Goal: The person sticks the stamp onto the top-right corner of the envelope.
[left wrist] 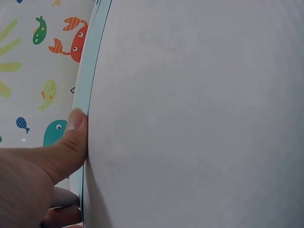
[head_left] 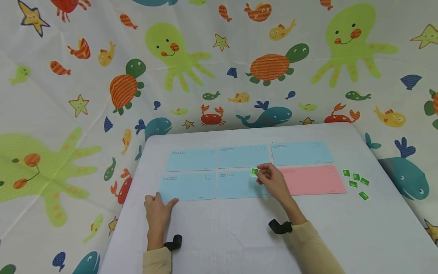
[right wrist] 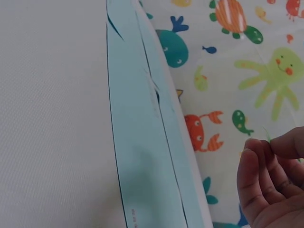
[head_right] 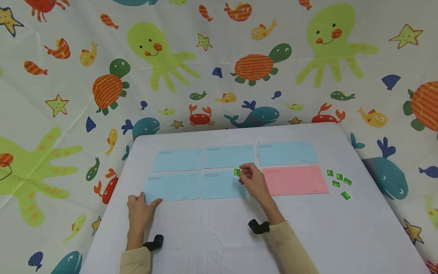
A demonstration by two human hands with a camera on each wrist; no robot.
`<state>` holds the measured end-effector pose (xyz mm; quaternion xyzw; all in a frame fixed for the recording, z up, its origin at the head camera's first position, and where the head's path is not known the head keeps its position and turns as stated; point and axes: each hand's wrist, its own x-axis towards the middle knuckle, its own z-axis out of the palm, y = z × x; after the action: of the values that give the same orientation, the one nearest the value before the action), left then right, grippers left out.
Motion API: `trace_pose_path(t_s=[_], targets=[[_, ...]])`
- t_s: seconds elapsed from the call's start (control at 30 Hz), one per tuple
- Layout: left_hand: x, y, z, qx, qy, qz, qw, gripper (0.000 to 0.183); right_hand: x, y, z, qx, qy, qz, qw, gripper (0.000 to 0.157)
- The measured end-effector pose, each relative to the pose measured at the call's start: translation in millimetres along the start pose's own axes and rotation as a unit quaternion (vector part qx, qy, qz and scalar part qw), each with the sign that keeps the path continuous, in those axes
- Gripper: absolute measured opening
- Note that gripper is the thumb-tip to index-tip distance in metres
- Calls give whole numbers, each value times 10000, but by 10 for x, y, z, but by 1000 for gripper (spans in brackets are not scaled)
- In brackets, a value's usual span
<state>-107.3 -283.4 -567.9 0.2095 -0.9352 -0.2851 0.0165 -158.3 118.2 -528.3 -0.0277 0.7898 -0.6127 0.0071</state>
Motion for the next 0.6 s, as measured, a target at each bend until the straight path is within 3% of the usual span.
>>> trace_pose_path(t_s=[0.53,0.6], targets=[[2,13,3,-19,7,-2,10000,91,72,-11,216,-67,-129,-29,9999,23],[2,13,2,-23,5,9,10000,91,51,-99,239,-101,-159,-3,9998,25]])
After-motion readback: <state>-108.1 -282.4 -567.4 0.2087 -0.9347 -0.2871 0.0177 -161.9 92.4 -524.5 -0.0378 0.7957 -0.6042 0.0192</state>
